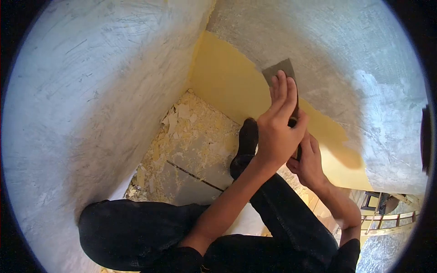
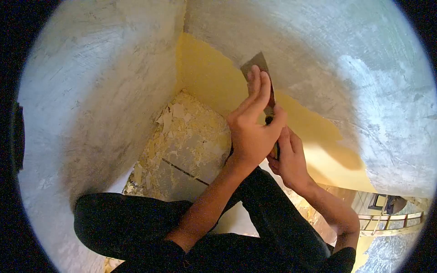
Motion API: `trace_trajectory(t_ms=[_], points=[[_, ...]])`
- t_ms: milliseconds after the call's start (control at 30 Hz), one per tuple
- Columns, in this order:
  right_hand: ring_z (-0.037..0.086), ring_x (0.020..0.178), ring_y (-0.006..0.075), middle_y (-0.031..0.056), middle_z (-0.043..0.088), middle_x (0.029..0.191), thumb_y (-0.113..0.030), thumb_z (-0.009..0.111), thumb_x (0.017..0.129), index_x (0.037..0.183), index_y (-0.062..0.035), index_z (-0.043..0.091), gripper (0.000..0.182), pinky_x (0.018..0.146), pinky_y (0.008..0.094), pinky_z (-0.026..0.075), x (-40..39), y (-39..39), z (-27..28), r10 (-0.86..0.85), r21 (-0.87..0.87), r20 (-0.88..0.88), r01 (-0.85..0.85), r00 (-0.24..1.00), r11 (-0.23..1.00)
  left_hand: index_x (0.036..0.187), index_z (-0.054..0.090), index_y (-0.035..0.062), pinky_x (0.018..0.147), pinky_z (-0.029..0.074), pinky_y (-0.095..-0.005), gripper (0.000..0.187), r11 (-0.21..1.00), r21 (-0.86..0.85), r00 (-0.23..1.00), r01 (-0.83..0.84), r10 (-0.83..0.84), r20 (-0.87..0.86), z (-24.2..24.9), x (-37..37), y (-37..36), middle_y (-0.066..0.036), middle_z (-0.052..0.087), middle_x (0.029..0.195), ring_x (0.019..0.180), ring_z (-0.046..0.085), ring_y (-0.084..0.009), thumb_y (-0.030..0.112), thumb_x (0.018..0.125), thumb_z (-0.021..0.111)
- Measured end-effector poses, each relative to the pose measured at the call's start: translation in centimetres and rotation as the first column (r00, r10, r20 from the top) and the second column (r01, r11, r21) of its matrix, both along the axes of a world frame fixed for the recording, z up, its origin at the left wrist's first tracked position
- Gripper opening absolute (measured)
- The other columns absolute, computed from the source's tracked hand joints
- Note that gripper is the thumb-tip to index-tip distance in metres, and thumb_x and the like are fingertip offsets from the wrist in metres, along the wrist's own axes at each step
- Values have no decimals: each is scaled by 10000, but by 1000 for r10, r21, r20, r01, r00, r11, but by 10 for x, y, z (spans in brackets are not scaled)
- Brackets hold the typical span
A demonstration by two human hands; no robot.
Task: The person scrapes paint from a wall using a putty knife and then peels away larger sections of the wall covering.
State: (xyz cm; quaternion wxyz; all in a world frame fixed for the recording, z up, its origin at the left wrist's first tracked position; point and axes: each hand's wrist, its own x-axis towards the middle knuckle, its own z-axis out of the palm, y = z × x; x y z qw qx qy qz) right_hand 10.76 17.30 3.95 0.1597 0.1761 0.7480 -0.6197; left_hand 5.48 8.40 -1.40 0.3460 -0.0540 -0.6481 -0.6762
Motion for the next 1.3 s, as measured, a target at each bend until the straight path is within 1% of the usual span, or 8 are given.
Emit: trace_trajectory(t_ms=[67, 333, 467, 800, 900, 1100, 1267, 1300], points=[[311, 371, 58, -10, 410, 577, -432, 351, 1038, 908, -101, 473, 376, 335, 213, 206, -2, 8, -4, 64, 63, -86, -59, 994, 996, 1297, 534, -61, 997, 450, -396, 571, 1000, -13, 1000, 6, -6, 4, -3, 0, 4, -305, 468, 1358, 1279, 467, -381, 7, 743, 654], [314, 390, 57, -24, 391, 562, -461, 326, 1040, 876, -84, 465, 433, 342, 221, 254, 0, -1, 14, 78, 66, 0, -77, 997, 995, 1231, 586, -72, 964, 476, -382, 553, 1000, 1, 999, -14, 14, -44, 2, -6, -9, -303, 544, 1264, 1213, 528, -367, 13, 695, 687], [298, 399, 47, -19, 396, 628, -458, 345, 1034, 898, -88, 464, 412, 334, 197, 208, -10, -9, 10, 88, 50, 18, -89, 996, 995, 1220, 593, -75, 958, 481, -377, 558, 998, -26, 998, -57, 57, -11, -2, -12, -15, -314, 543, 1255, 1211, 532, -354, 24, 682, 704], [286, 398, 40, -28, 401, 623, -483, 364, 1024, 876, -101, 466, 422, 332, 195, 201, -11, -9, 11, 97, 23, 41, -98, 995, 995, 1218, 586, -84, 973, 469, -365, 544, 997, -41, 998, -65, 65, 13, -1, -8, -10, -321, 536, 1257, 1214, 531, -357, 20, 696, 697], [291, 405, 38, -26, 408, 627, -482, 366, 1024, 869, -105, 459, 418, 331, 197, 195, 0, -10, 20, 66, 3, 65, -66, 996, 998, 1241, 569, -81, 979, 463, -371, 560, 998, -4, 997, 62, -62, 37, 7, -1, -16, -324, 520, 1277, 1232, 513, -366, 22, 705, 691], [292, 400, 46, -24, 410, 625, -479, 370, 1023, 865, -110, 462, 411, 319, 201, 200, -10, -9, 12, 79, 36, 61, -81, 995, 996, 1272, 546, -76, 999, 446, -387, 586, 997, -53, 999, -48, 48, 16, -3, -12, -12, -323, 494, 1308, 1265, 474, -379, 17, 711, 690], [293, 383, 54, -16, 408, 614, -461, 361, 1030, 855, -112, 463, 404, 327, 211, 195, -9, -7, 23, 58, 20, 92, -60, 994, 998, 1273, 549, -71, 1011, 437, -397, 559, 999, -14, 998, 46, -46, 51, 8, -8, -15, -317, 473, 1334, 1275, 457, -388, 8, 733, 671], [284, 381, 52, -15, 409, 615, -463, 357, 1031, 861, -110, 463, 406, 330, 210, 192, -15, -4, 11, 100, 84, 6, -100, 995, 991, 1273, 549, -71, 1015, 435, -396, 553, 999, -37, 998, 25, -22, 66, 7, -9, -14, -314, 469, 1339, 1277, 453, -390, 6, 738, 667]])
